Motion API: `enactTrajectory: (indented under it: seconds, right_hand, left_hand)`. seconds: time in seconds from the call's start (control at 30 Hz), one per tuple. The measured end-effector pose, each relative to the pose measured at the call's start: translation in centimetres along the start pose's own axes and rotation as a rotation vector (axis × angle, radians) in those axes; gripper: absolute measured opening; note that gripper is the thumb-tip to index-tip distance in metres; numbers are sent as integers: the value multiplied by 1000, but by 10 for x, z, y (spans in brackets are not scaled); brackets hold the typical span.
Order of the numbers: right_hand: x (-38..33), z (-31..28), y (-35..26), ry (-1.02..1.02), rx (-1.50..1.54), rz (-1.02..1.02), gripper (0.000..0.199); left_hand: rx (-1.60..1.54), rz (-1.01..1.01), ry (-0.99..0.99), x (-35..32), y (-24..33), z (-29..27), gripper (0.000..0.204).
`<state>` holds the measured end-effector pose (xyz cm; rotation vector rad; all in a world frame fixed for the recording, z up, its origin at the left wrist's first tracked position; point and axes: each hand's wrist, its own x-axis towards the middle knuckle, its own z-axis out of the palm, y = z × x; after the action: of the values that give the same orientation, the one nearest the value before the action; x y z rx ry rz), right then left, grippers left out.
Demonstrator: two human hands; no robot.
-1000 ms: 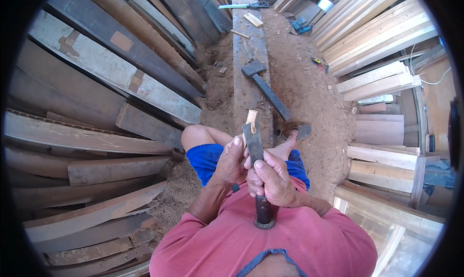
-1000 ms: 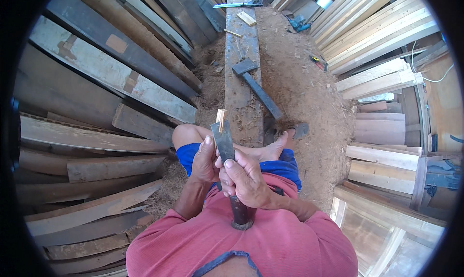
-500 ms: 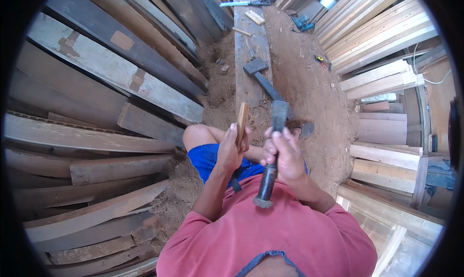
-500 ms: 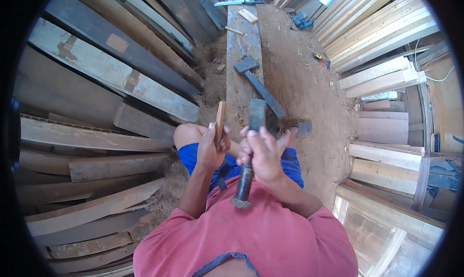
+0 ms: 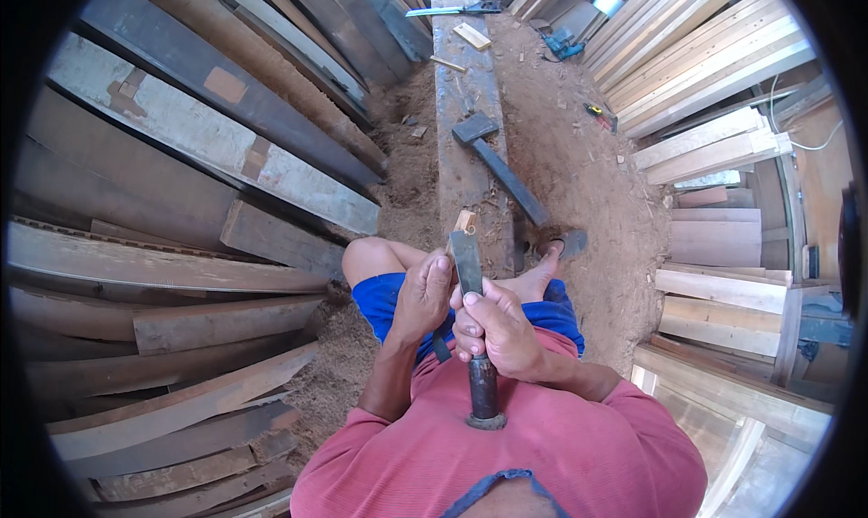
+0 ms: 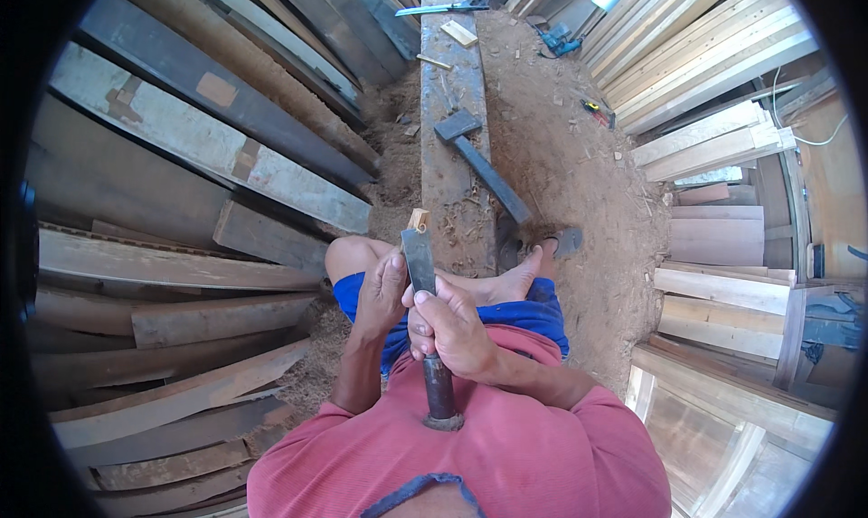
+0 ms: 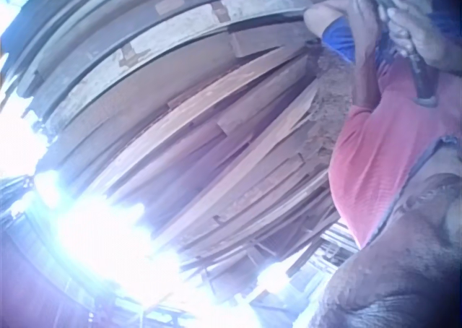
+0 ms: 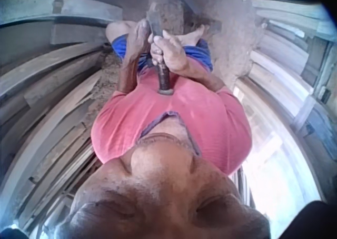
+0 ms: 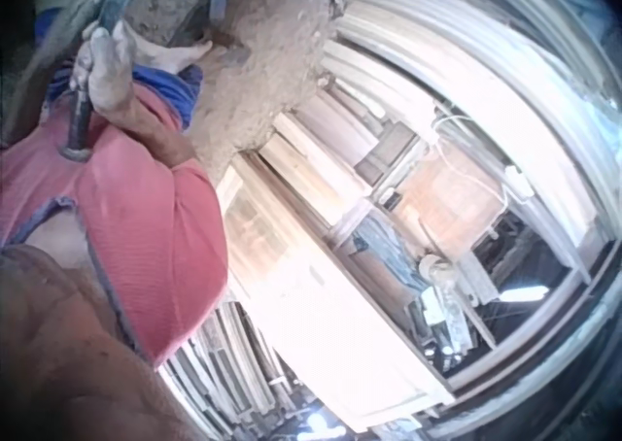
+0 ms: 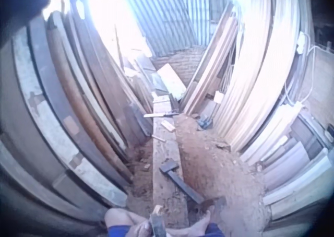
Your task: The person shaves a thin piece of wood using a large chisel held in both hands, repeatedly scraping the tool along the length of the wood piece while sitting on the ground.
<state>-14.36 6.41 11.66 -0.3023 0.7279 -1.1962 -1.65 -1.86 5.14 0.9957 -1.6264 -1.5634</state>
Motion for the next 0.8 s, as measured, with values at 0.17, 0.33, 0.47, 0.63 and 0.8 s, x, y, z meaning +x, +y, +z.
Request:
enactTrajectory:
  seconds: [0.17,0.33,0.47,0.63,0.8]
  right_hand:
    - [-3,-7,7,74,-55,-71,16]
    - [-38,-15,-38,128,-61,-465,13]
    - [-5,-29,-34,234,-18,-228,15]
    - [29,-18,-8,67,61,-46,14]
    - [23,3,7,-9,38,87,14]
  left_hand:
    - [177,95,-52,-9,-12,-7,40]
    - [-15,-239,-130,-71,-23,3,40]
    - [-596,-408,125,-28,-43,0,47]
    - [-1044,-378,75,30,-9,-1,41]
    - [-651,-247,110,38,-8,0,28]
